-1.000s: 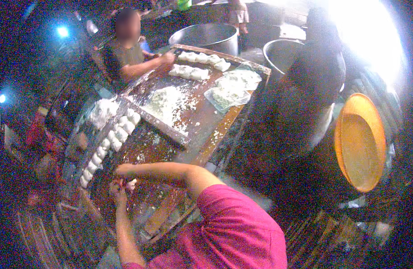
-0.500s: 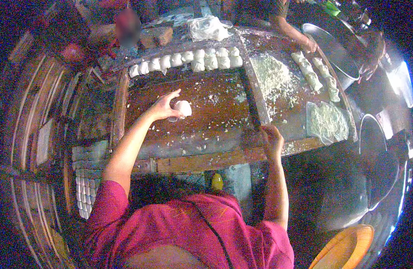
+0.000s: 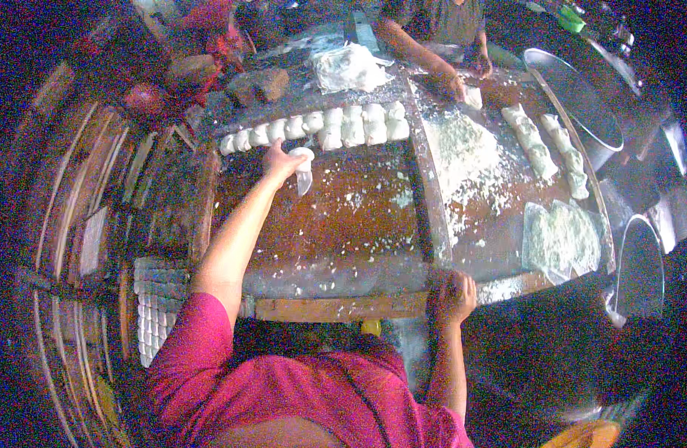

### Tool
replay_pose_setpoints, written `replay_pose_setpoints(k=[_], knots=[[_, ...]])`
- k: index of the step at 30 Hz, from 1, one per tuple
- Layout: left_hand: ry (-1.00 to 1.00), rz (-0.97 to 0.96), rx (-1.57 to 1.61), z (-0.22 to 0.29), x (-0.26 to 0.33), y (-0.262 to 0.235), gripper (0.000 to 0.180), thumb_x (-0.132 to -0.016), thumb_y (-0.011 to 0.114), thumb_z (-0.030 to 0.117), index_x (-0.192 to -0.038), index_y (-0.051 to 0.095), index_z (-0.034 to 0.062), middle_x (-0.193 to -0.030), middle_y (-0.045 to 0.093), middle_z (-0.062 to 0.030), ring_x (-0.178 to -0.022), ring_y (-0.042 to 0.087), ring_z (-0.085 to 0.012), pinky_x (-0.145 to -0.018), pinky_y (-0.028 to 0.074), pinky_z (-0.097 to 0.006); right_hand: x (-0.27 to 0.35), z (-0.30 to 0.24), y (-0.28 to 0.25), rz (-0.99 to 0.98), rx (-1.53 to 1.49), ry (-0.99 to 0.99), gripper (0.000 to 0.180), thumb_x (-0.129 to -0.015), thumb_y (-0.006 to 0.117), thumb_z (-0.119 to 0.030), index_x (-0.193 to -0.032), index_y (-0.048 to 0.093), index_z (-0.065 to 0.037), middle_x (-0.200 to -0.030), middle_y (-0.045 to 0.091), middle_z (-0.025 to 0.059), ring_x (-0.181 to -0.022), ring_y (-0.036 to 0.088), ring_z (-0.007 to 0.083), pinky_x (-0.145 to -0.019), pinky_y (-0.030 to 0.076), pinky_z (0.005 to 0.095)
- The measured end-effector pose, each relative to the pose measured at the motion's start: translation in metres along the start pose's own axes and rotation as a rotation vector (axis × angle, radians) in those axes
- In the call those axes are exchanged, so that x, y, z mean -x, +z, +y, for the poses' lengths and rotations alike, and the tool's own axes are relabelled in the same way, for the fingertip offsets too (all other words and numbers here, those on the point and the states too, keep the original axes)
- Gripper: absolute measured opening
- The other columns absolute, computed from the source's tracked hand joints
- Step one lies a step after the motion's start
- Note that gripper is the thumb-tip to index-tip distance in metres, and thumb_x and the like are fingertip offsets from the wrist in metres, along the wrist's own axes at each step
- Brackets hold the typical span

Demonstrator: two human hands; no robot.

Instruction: The person prepares pieces of dough by hand on a wooden table, flattening portions, wrapping them around a filling, and placing them into a wooden tray.

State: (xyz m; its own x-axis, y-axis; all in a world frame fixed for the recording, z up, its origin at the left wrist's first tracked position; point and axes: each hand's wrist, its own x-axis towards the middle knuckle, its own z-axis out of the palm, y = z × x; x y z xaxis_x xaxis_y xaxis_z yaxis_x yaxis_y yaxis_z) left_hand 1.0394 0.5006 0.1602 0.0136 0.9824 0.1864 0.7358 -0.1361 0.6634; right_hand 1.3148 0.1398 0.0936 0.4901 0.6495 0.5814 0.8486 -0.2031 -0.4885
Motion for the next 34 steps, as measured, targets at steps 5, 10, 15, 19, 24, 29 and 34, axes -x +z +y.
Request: replay_pose_setpoints(k=[5,10,15,19,24,29,34], knots=[[0.106,0.052,-0.328,0.003,-0.042,0.017,0.099,-0.05,0.079,0.038,-0.127,0.032,-0.0023,-0.113,0.052,-0.0221,-0.107,0.05,-0.0325,-0.091,0.041,-0.037,0.003,0.004,0.002,-0.063,-0.018,0.054,0.017,-0.074,0.059,-0.022,-0.085,0.058,-0.009,-0.081,0.06,0.0089,-0.075,0.057,0.0291,-0.068,0.045,0.0377],[-0.024,0.216,-0.176,0.01,-0.052,0.047,0.061,-0.057,0.062,0.029,-0.112,0.049,0.0067,-0.106,0.054,-0.0197,-0.102,0.049,-0.0346,-0.093,0.036,-0.037,-0.004,0.002,0.0,-0.026,-0.052,-0.004,0.014,-0.073,0.058,-0.016,-0.084,0.058,-0.007,-0.081,0.06,0.0095,-0.073,0.057,0.0286,-0.067,0.045,0.0368],[-0.028,0.15,-0.139,0.004,-0.068,0.059,0.079,-0.062,0.066,0.035,-0.125,0.036,-0.0013,-0.116,0.05,-0.023,-0.109,0.048,-0.0341,-0.094,0.037,-0.038,-0.003,0.004,-0.003,-0.032,-0.065,0.022,0.014,-0.071,0.058,-0.005,-0.084,0.058,-0.004,-0.083,0.06,0.0118,-0.075,0.057,0.0295,-0.068,0.046,0.0359],[-0.195,-0.024,0.266,-0.016,-0.08,0.054,0.076,-0.072,0.064,0.035,-0.134,0.029,0.0087,-0.105,0.056,-0.0199,-0.09,0.056,-0.0253,-0.077,0.045,-0.034,-0.004,0.004,-0.002,-0.005,-0.097,0.036,0.014,-0.071,0.057,-0.005,-0.085,0.058,-0.004,-0.083,0.06,0.012,-0.075,0.057,0.03,-0.068,0.046,0.036],[0.059,0.056,0.131,-0.063,-0.079,0.04,0.069,-0.072,0.06,0.004,-0.134,0.03,0.0101,-0.085,0.061,-0.0117,-0.073,0.057,-0.0187,-0.067,0.046,-0.032,-0.004,0.004,0.002,-0.016,-0.062,0.013,0.015,-0.073,0.058,-0.011,-0.087,0.057,-0.006,-0.085,0.059,0.0116,-0.078,0.056,0.0304,-0.067,0.045,0.0372],[0.246,0.293,0.191,-0.095,-0.039,0.03,0.052,-0.076,0.056,0.006,-0.126,0.04,0.0023,-0.078,0.057,-0.0084,-0.072,0.055,-0.0226,-0.069,0.045,-0.034,-0.021,-0.055,0.018,-0.14,-0.299,0.017,0.037,-0.075,0.053,0.002,-0.111,0.051,-0.005,-0.11,0.054,0.0154,-0.102,0.052,0.0325,-0.087,0.042,0.0377],[0.393,0.13,0.253,-0.063,0.032,-0.001,0.045,-0.078,0.056,0.009,-0.122,0.046,0.0037,-0.099,0.056,-0.0167,-0.092,0.055,-0.0264,-0.085,0.041,-0.036,-0.043,-0.079,0.094,-0.343,-0.133,0.062,0.06,-0.086,0.048,-0.018,-0.132,0.018,0.006,-0.138,0.017,0.026,-0.13,0.015,0.0371,-0.107,0.015,0.0408]])
